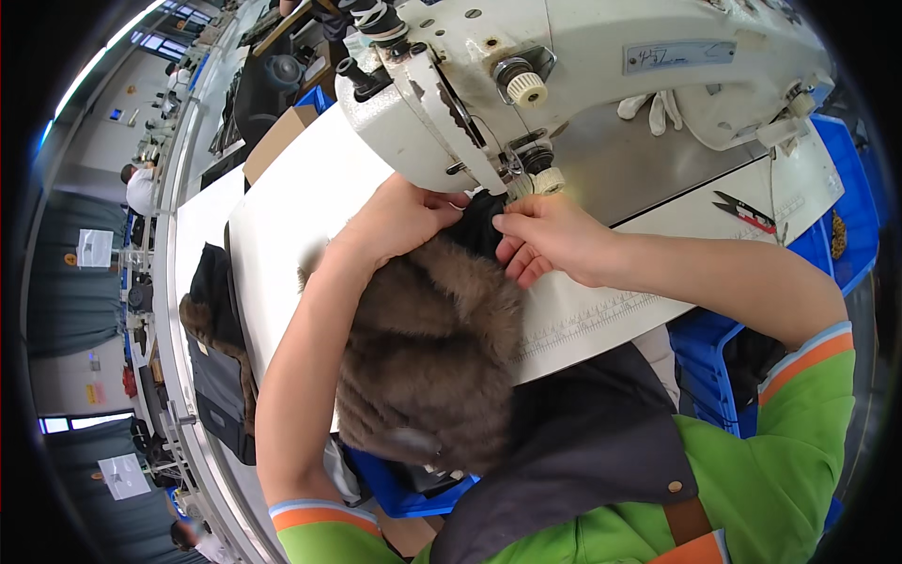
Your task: Sewing a fur hat using an industrial sewing machine.
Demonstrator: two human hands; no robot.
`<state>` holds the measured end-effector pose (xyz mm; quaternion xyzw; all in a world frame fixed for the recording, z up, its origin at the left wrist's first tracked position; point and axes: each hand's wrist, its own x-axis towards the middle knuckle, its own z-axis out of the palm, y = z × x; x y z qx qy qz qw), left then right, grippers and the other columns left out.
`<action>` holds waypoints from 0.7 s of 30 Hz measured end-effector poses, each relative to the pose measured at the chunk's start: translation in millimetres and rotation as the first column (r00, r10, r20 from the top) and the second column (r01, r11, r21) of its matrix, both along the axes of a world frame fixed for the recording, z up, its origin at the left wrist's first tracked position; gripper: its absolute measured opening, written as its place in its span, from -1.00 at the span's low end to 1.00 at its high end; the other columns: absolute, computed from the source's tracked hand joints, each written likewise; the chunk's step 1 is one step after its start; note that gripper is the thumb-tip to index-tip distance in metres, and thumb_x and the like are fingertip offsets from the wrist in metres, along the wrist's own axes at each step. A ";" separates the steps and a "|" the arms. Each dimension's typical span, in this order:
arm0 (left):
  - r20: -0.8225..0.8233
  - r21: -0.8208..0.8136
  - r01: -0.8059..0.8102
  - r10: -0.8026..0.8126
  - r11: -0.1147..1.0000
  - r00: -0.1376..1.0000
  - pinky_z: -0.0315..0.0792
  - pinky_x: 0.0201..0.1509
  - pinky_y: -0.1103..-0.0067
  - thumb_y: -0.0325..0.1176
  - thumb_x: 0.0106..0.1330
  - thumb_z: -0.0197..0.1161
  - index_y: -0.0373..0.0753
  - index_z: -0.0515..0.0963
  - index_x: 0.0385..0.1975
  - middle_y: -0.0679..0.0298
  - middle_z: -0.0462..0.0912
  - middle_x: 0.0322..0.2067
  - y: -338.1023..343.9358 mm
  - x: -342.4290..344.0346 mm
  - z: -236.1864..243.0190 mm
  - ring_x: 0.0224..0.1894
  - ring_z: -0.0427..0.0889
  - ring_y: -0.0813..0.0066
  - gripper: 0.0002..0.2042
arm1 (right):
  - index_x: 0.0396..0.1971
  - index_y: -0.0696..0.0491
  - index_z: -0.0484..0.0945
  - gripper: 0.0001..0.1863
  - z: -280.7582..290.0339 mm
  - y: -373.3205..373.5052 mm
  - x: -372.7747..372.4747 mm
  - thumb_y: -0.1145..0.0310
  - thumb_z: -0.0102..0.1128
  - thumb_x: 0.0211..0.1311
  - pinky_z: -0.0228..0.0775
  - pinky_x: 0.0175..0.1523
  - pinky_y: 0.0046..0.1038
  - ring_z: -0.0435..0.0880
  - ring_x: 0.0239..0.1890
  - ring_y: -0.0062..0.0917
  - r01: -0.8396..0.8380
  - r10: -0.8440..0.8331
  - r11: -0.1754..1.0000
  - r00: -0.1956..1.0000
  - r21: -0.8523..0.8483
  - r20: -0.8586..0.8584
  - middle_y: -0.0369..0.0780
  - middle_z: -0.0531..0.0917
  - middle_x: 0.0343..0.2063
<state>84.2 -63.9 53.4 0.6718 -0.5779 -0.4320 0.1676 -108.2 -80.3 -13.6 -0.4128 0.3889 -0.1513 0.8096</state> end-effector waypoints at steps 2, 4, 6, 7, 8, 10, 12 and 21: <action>-0.010 0.049 -0.036 0.037 0.998 0.999 0.52 0.03 0.53 -0.70 0.15 0.23 -0.35 0.46 0.07 0.16 0.64 -0.11 1.0 0.6 -1.3 -0.14 0.63 0.40 -0.57 | -0.10 0.25 0.38 -0.65 -1.9 -1.1 2.3 0.26 0.12 0.36 0.56 -0.39 -0.48 0.64 -0.45 -0.48 -0.010 0.010 0.999 1.000 0.030 0.020 -0.13 0.58 -0.37; -0.011 -0.034 0.011 -0.011 0.999 1.000 0.50 -0.01 0.54 -0.56 0.21 0.24 -0.36 0.51 0.02 0.19 0.68 -0.19 2.2 2.9 -5.8 -0.12 0.61 0.43 -0.66 | -0.11 0.20 0.37 -0.64 -2.5 -2.3 3.0 0.21 0.17 0.35 0.52 -0.42 -0.52 0.61 -0.48 -0.54 -0.025 0.022 0.998 0.999 0.057 0.042 -0.18 0.57 -0.39; -0.036 -0.008 -0.009 0.009 1.000 0.999 0.50 -0.12 0.59 -0.51 0.23 0.24 -0.34 0.52 0.00 0.20 0.68 -0.23 -3.3 4.4 -2.4 -0.20 0.61 0.46 -0.68 | -0.16 0.17 0.40 -0.64 -0.8 -3.6 2.7 0.18 0.23 0.32 0.51 -0.43 -0.53 0.60 -0.50 -0.55 -0.005 -0.002 0.992 0.998 0.125 0.058 -0.20 0.57 -0.40; -0.068 0.020 -0.018 0.020 1.000 0.997 0.49 -0.22 0.63 -0.47 0.24 0.24 -0.33 0.53 -0.02 0.22 0.69 -0.27 -8.0 2.8 -0.8 -0.29 0.60 0.48 -0.70 | -0.16 0.17 0.40 -0.64 -2.7 -4.3 2.1 0.18 0.23 0.32 0.51 -0.43 -0.53 0.60 -0.50 -0.55 -0.004 -0.003 0.992 0.998 0.126 0.058 -0.20 0.57 -0.40; -0.068 0.021 -0.017 0.018 1.000 0.998 0.49 -0.22 0.63 -0.47 0.24 0.24 -0.33 0.53 -0.02 0.22 0.69 -0.27 -11.4 1.7 2.5 -0.29 0.60 0.48 -0.70 | -0.19 0.16 0.41 -0.64 -5.4 -4.6 1.7 0.18 0.25 0.30 0.51 -0.42 -0.53 0.60 -0.51 -0.56 -0.027 0.023 0.995 0.998 0.091 0.051 -0.20 0.57 -0.41; -0.089 0.203 -0.090 0.110 0.975 0.990 0.41 -0.42 0.69 -0.40 0.27 0.24 -0.30 0.57 -0.09 0.27 0.68 -0.32 -16.2 2.2 11.6 -0.44 0.54 0.55 -0.75 | -0.22 0.15 0.42 -0.65 -6.4 -3.6 1.3 0.17 0.27 0.29 0.51 -0.42 -0.53 0.59 -0.51 -0.56 -0.052 0.049 0.997 0.998 0.056 0.044 -0.20 0.57 -0.42; -0.118 0.291 -0.055 0.093 0.955 0.989 0.38 -0.49 0.69 -0.38 0.25 0.28 -0.29 0.59 -0.13 0.32 0.67 -0.33 -16.7 3.9 4.1 -0.53 0.50 0.57 -0.78 | -0.27 0.16 0.42 -0.66 -3.8 -0.5 3.5 0.19 0.28 0.27 0.50 -0.46 -0.53 0.60 -0.52 -0.56 -0.041 0.041 0.999 0.999 -0.014 0.002 -0.20 0.58 -0.44; 0.184 0.031 -0.032 0.026 0.999 0.982 0.44 0.04 0.48 -0.45 0.14 0.33 -0.31 0.56 -0.04 0.14 0.67 -0.15 -14.1 -3.4 4.6 -0.06 0.60 0.32 -0.65 | -0.28 0.21 0.41 -0.64 9.5 -8.0 6.5 0.19 0.26 0.27 0.48 -0.53 -0.50 0.57 -0.61 -0.54 -0.196 0.182 0.975 0.974 -0.102 -0.136 -0.18 0.56 -0.52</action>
